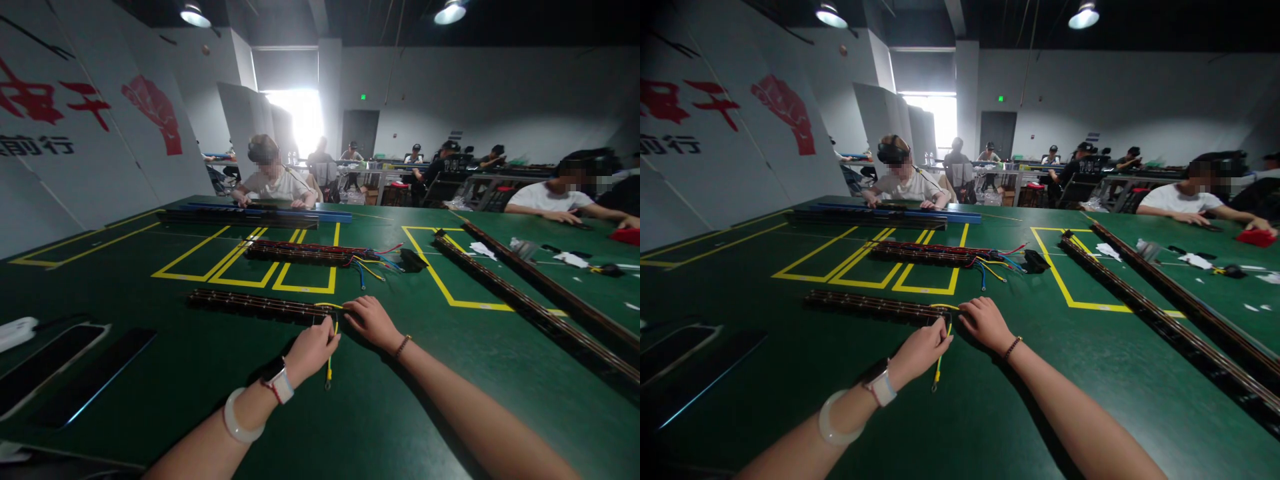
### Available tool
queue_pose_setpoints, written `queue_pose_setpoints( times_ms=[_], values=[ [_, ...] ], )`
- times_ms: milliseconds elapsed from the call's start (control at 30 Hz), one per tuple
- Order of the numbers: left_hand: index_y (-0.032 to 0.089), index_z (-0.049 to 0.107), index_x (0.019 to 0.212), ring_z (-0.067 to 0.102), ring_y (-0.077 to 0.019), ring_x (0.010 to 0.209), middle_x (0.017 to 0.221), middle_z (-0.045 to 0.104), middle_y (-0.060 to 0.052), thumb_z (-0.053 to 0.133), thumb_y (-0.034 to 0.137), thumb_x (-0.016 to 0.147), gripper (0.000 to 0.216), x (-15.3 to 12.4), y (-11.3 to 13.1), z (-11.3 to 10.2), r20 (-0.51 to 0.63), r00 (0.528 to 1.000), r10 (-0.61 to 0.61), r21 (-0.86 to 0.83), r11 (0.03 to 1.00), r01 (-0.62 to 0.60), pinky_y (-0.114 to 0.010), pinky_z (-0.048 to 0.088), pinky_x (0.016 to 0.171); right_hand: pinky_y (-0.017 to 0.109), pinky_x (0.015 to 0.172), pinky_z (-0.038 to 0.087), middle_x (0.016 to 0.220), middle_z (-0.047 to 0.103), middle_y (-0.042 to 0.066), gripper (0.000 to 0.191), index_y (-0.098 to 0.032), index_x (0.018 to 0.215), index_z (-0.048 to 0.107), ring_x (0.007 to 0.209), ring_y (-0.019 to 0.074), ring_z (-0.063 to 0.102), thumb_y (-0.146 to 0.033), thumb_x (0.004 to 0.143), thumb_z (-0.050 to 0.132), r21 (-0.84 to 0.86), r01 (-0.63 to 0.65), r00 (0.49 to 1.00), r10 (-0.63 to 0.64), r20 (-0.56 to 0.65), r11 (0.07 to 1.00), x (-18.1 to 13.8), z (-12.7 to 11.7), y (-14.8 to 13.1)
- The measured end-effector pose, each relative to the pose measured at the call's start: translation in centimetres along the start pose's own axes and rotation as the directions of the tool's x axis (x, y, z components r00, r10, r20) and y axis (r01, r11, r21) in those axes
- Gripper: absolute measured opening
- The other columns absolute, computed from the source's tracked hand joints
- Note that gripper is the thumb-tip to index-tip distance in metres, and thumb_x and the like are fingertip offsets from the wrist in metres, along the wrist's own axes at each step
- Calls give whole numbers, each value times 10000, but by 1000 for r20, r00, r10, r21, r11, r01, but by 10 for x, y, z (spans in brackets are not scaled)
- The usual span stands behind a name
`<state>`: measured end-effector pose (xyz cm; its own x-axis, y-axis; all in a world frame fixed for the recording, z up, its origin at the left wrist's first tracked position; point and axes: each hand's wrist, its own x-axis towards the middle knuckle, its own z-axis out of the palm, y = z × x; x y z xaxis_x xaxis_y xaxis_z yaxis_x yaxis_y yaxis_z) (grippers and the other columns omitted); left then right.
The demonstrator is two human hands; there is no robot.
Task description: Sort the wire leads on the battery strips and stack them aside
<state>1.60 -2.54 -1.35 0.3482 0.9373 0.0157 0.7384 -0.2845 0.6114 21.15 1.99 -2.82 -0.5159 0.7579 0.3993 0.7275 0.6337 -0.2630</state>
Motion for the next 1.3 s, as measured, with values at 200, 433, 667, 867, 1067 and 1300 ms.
queue_pose_setpoints(
  times_ms=[200,433,667,867,1067,1300],
  values=[
    [210,498,745,519,-142,554,637,558,-1,484,269,856,127,-4,4,-1,-52,995,87,-13,996,-88,-230,265,540,306,760,372,858,617,35,312,-176,1106,585,806,176,526,-373,864,559,189,-112,993,105,46,976,-3,3,-26],
    [201,474,631,475,-126,533,592,529,-5,429,258,876,256,-5,8,-8,-135,974,183,25,983,-182,-244,247,542,259,696,400,834,610,19,404,-134,1160,524,740,149,531,-225,776,612,402,-176,984,164,63,899,-3,16,-34],
    [200,508,672,515,-140,615,678,579,-30,392,280,901,269,1,1,-19,-291,944,155,-34,984,-172,-238,310,593,289,796,374,928,626,44,391,-201,1096,624,870,175,527,-46,747,542,112,-151,987,143,80,982,1,5,-18],
    [202,505,650,514,-143,620,674,582,-34,399,267,898,277,0,-1,-16,-303,933,196,-39,975,-217,-242,326,607,338,895,359,1110,578,82,355,-207,1195,583,1010,212,495,-264,845,570,42,-33,999,33,9,999,9,-3,-22],
    [199,494,616,528,-147,612,630,580,-42,384,242,905,312,-5,-1,-11,-243,891,384,163,921,-353,-267,326,619,359,916,333,1179,549,114,418,-164,1261,501,1048,241,467,-263,857,533,-97,4,996,4,86,995,37,9,-49],
    [197,511,640,551,-141,616,639,596,-38,393,245,912,301,-1,-5,-10,-268,882,388,183,919,-349,-257,340,610,319,779,340,964,604,77,144,-202,970,608,907,218,502,-205,899,484,-213,-4,985,41,168,977,63,22,-52]
  ],
)
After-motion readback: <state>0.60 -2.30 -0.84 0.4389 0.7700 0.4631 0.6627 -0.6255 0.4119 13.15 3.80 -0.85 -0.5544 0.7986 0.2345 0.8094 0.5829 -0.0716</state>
